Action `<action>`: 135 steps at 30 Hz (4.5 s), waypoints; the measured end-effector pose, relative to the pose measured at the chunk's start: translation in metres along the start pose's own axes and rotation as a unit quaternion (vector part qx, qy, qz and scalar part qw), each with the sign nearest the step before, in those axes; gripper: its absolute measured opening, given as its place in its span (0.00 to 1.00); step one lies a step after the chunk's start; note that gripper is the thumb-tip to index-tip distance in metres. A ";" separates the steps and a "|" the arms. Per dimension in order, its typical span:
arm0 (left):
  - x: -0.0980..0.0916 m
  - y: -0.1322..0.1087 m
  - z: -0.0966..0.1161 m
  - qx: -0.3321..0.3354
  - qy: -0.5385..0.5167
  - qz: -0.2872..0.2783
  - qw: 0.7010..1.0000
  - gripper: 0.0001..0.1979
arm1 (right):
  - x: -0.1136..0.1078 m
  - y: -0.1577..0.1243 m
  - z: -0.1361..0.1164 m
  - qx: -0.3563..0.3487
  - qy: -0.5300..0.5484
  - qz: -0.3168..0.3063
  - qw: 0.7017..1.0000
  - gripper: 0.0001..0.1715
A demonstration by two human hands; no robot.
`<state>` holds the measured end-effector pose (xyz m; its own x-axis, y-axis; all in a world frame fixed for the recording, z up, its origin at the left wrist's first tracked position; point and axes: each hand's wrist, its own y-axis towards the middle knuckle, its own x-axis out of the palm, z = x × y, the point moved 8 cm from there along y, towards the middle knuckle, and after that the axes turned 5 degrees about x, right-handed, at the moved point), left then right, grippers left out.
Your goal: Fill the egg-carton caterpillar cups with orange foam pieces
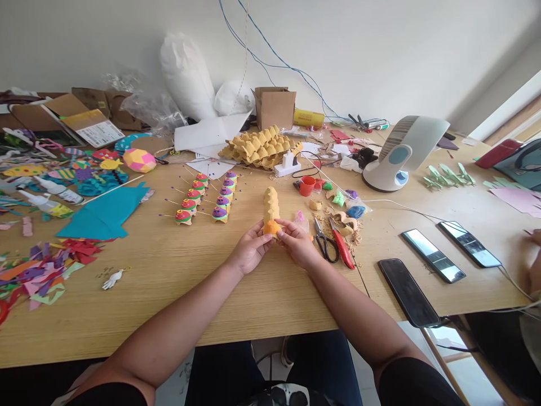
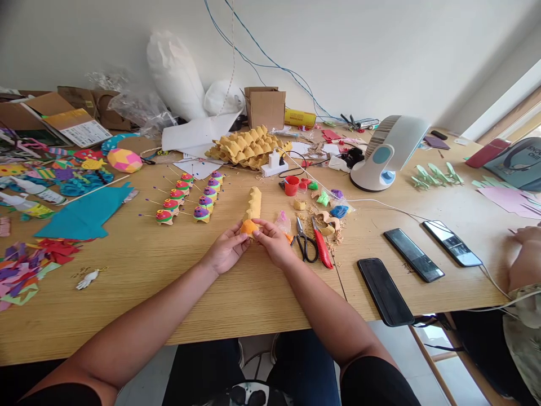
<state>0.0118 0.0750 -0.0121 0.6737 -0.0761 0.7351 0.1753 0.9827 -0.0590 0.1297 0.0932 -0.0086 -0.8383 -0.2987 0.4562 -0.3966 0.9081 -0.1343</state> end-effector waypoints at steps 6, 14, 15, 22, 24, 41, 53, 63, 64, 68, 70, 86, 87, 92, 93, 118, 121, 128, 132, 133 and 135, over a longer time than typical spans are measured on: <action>-0.002 -0.001 0.000 -0.009 0.016 0.007 1.000 0.29 | 0.001 0.000 0.001 0.003 0.004 -0.005 1.000 0.31; 0.003 -0.002 0.002 -0.002 0.007 -0.012 1.000 0.31 | 0.001 -0.001 -0.001 0.007 0.012 -0.004 1.000 0.29; 0.005 -0.002 0.002 -0.004 0.002 -0.021 1.000 0.31 | 0.001 -0.001 -0.001 0.006 0.012 -0.005 1.000 0.29; -0.001 -0.001 0.000 -0.005 0.011 -0.003 1.000 0.27 | 0.001 0.000 0.000 0.000 0.007 -0.011 1.000 0.28; -0.001 -0.001 0.000 -0.011 0.007 -0.008 1.000 0.27 | 0.001 0.000 0.000 -0.005 0.000 -0.008 1.000 0.28; -0.032 -0.004 0.021 0.126 0.300 0.154 0.933 0.22 | 0.002 -0.014 -0.029 -0.113 -0.456 0.106 0.876 0.25; -0.022 -0.003 0.039 0.262 0.570 0.091 0.774 0.15 | 0.025 -0.021 -0.030 -0.153 -0.669 0.036 0.726 0.20; -0.013 0.001 0.041 0.293 0.653 0.024 0.698 0.14 | 0.030 -0.027 -0.033 -0.187 -0.632 0.020 0.752 0.17; -0.014 0.001 0.041 0.291 0.655 0.025 0.697 0.15 | 0.025 -0.026 -0.037 -0.189 -0.613 0.043 0.766 0.15; -0.016 0.004 0.038 0.284 0.664 0.027 0.691 0.16 | 0.007 -0.022 -0.048 -0.209 -0.552 0.135 0.796 0.16; -0.016 0.005 0.037 0.282 0.667 0.024 0.690 0.16 | 0.005 -0.022 -0.050 -0.215 -0.555 0.150 0.789 0.18; -0.023 0.014 0.036 0.259 0.600 0.055 0.755 0.12 | 0.038 -0.047 -0.073 -0.276 -0.649 0.175 0.687 0.15; -0.024 0.014 0.036 0.257 0.598 0.059 0.757 0.12 | 0.037 -0.050 -0.083 -0.288 -0.641 0.187 0.687 0.14; -0.026 0.015 0.035 0.256 0.584 0.070 0.767 0.12 | -0.014 -0.042 -0.144 -0.314 -0.612 0.263 0.677 0.15; -0.027 0.015 0.034 0.256 0.582 0.070 0.769 0.12 | -0.035 -0.036 -0.156 -0.301 -0.611 0.286 0.675 0.15; -0.019 0.013 0.034 0.276 0.598 0.064 0.750 0.09 | -0.040 -0.022 -0.076 -0.083 -0.831 0.098 0.541 0.24; -0.020 0.013 0.035 0.270 0.590 0.067 0.758 0.10 | -0.040 -0.023 -0.074 -0.063 -0.823 0.112 0.553 0.18; -0.012 0.004 0.044 0.288 0.566 0.089 0.767 0.10 | -0.016 -0.035 -0.097 -0.144 -0.609 0.192 0.756 0.16; 0.004 -0.007 0.054 0.333 0.570 0.073 0.747 0.08 | -0.001 -0.023 -0.070 -0.206 -0.448 0.166 0.854 0.20; 0.007 -0.010 0.056 0.343 0.572 0.070 0.742 0.08 | -0.001 -0.019 -0.061 -0.208 -0.443 0.168 0.856 0.22; 0.012 -0.012 0.057 0.352 0.575 0.056 0.737 0.08 | 0.001 -0.013 -0.048 -0.214 -0.462 0.157 0.846 0.27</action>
<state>-0.0229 0.0720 0.0363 0.8892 0.3170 -0.3300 -0.0703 0.8072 0.5861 0.1522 0.0953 0.0353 -0.8899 0.0552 -0.4528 -0.0934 0.9496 0.2993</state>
